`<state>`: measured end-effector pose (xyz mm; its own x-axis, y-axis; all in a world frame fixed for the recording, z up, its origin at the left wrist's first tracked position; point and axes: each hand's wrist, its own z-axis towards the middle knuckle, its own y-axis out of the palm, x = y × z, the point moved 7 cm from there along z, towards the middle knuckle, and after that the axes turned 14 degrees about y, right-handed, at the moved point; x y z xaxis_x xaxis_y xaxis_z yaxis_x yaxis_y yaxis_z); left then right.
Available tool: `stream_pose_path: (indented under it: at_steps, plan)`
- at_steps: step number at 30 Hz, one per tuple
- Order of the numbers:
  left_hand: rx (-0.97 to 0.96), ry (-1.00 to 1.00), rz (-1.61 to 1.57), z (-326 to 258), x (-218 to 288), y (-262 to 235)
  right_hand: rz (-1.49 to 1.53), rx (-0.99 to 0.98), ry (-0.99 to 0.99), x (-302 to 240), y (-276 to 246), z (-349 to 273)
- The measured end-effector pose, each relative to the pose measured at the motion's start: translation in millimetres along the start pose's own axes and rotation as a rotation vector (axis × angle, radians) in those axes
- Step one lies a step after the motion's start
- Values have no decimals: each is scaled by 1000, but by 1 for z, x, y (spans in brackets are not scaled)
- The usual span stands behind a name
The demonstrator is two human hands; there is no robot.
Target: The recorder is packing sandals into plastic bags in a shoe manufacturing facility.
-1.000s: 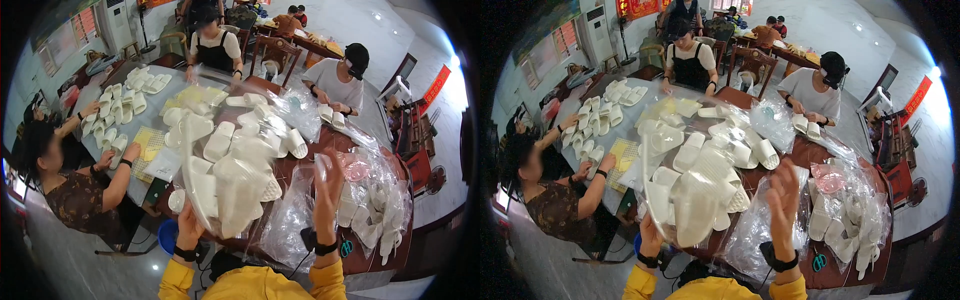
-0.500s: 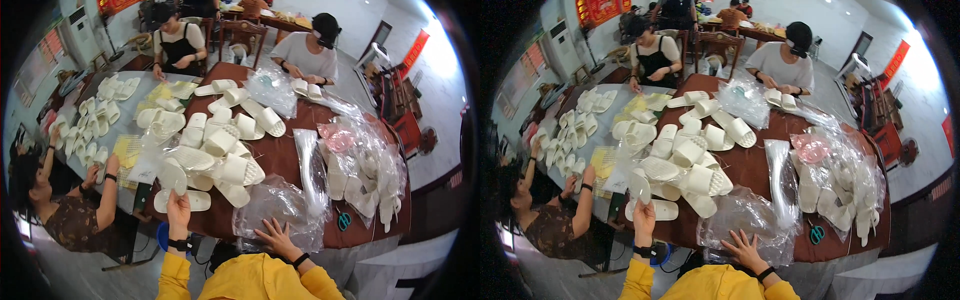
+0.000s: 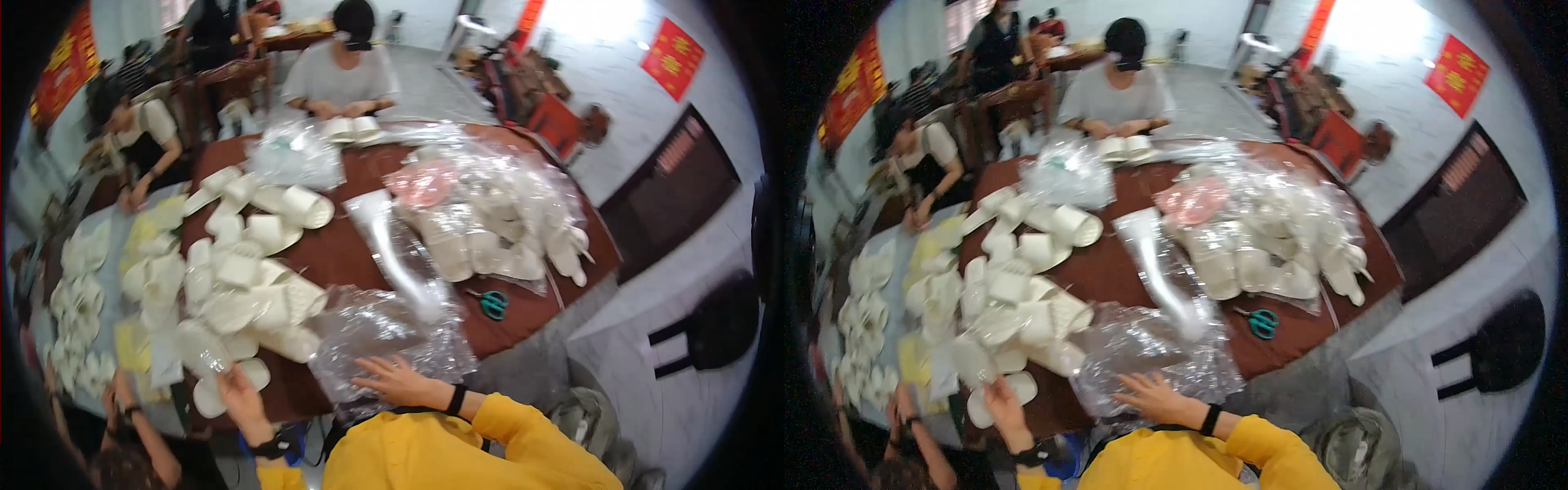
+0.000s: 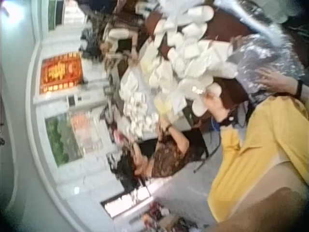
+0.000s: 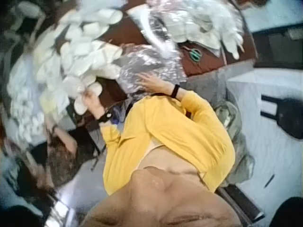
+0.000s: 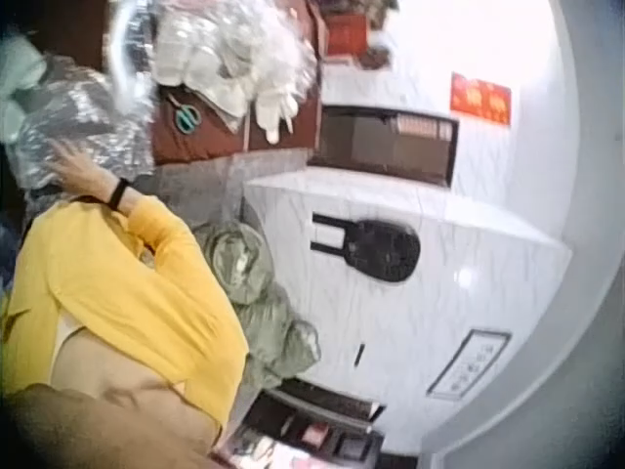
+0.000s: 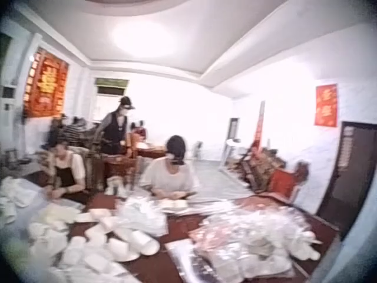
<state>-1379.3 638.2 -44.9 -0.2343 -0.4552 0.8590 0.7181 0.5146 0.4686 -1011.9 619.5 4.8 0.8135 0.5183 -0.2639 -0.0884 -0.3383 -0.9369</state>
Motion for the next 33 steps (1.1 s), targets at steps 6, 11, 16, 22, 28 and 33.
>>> stream_pose_path:
  at_steps: [6,11,16,22,28,33]
  plan:
    - [-51,-179,-945,56,10,-10,118,95,-140,-43,-52,38]
    - [123,-689,-756,49,49,46,17,-167,-200,-42,37,54]
    - [22,-403,-655,98,137,84,-6,-209,-152,-33,33,35]
    - [-478,-201,-619,142,182,108,13,-187,-186,-15,48,22]
    - [-444,-24,-535,170,252,137,32,-106,-177,-41,38,28]
    - [-624,151,-518,158,286,174,34,-115,-160,-39,35,26]
